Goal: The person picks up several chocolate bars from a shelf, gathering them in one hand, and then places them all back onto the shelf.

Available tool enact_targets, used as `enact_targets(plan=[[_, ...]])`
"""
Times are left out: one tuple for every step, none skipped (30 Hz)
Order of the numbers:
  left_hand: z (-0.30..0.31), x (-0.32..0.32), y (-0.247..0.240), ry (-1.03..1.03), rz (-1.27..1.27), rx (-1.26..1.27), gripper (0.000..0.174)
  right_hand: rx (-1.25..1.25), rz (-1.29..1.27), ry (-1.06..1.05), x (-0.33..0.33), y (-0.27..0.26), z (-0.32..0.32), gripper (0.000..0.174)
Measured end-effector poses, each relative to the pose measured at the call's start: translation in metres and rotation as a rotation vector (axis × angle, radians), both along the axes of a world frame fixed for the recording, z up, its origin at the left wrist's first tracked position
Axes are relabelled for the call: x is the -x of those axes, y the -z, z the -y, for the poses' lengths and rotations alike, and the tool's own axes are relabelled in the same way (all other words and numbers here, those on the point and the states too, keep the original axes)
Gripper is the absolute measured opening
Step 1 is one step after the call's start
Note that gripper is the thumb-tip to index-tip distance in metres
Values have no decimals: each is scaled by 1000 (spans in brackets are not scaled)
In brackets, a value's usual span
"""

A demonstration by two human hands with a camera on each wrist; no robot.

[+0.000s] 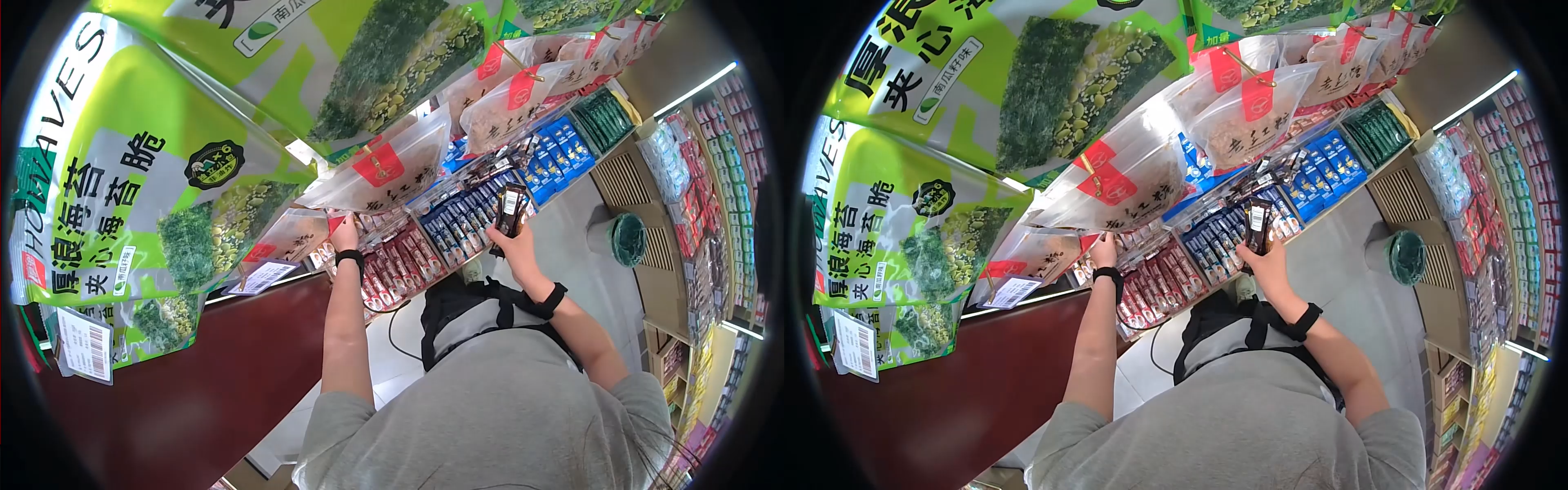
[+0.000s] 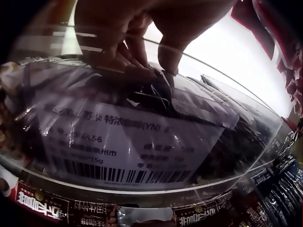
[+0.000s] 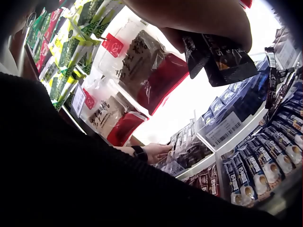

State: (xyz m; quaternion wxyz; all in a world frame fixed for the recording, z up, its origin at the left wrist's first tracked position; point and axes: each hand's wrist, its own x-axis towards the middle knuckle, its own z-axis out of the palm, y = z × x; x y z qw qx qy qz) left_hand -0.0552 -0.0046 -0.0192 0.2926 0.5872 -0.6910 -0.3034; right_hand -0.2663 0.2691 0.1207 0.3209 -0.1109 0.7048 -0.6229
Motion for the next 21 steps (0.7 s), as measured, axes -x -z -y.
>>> enact_targets(plan=[[4,-3,11,86,145,144,36,0,0,0,1,1,-1,20],[7,-6,25,171,291,288,34,-10,12,-9,1,2,-1,18],[11,-8,40,172,292,287,34,-19,23,-18,2,3,-2,16],[13,-7,47,210,403,297,33,-19,23,-18,3,4,-2,16],[15,-7,54,249,515,305,33,-15,21,-19,3,4,-2,15],[15,-9,60,249,516,304,33,-10,19,-21,3,4,-2,15],[12,-8,61,351,570,276,32,-11,19,-20,3,5,-2,15],[9,-7,58,452,623,248,31,-12,22,-20,3,5,-2,15],[9,-6,60,453,622,248,31,-13,24,-19,3,5,-2,15],[10,-5,66,521,718,344,31,-13,24,-17,3,6,-2,15],[11,-5,71,589,812,441,31,-19,24,-14,3,6,-2,15],[11,-4,76,591,809,441,31,-25,23,-11,4,6,-2,14],[-1,8,38,582,737,175,34,-28,22,-9,4,6,-3,14],[-9,18,11,564,658,-88,37,-21,20,-11,4,6,-4,14],[-10,21,5,565,657,-89,37,-13,17,-13,5,6,-4,15],[-10,23,3,528,640,-46,36,-14,16,-14,5,6,-4,15],[-11,25,1,490,623,-4,34,-8,33,-12,5,6,-4,15],[-12,26,-1,489,623,-4,34,-1,50,-9,5,6,-5,15],[-12,27,-2,467,623,8,35,-1,50,-10,5,2,-4,15],[-14,28,-3,444,623,20,36,2,62,-21,4,-3,-3,14],[-14,28,-5,441,623,20,36,4,73,-32,4,-6,-3,14]])
